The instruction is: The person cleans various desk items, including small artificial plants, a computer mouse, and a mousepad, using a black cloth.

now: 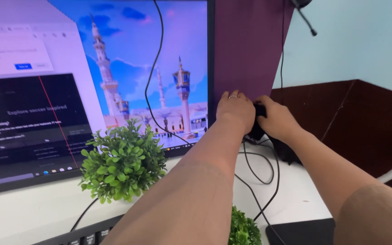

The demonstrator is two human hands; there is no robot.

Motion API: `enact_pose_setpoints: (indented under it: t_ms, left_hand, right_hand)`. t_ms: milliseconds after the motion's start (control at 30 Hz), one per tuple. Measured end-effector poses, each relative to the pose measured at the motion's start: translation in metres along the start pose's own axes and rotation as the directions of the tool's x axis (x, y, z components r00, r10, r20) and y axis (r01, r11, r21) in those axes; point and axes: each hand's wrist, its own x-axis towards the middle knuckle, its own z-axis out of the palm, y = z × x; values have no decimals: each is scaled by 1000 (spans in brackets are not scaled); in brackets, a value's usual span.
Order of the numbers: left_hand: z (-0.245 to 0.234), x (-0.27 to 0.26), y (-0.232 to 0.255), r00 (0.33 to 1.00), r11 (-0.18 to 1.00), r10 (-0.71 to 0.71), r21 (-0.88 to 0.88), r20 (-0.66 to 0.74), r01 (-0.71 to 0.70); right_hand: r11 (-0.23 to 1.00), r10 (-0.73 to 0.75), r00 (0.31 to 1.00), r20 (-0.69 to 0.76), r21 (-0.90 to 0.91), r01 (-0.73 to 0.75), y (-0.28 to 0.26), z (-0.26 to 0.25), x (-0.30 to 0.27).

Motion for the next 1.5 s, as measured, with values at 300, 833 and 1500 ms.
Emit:
enact_pose_setpoints:
  t_ms: [300,833,1500]
  left_hand:
    - [2,-12,7,959,992,-25,129,283,-12]
    - [23,38,-17,997,991,-47,129,69,37]
    - [18,25,-15,978,989,-51,143,202,23]
  right_hand:
    - [1000,21,851,526,-30,-7,19,62,-4]
    - [984,175,866,468,-120,-134,47,79,22]
    - [990,36,839,543,98,-106,46,86,21]
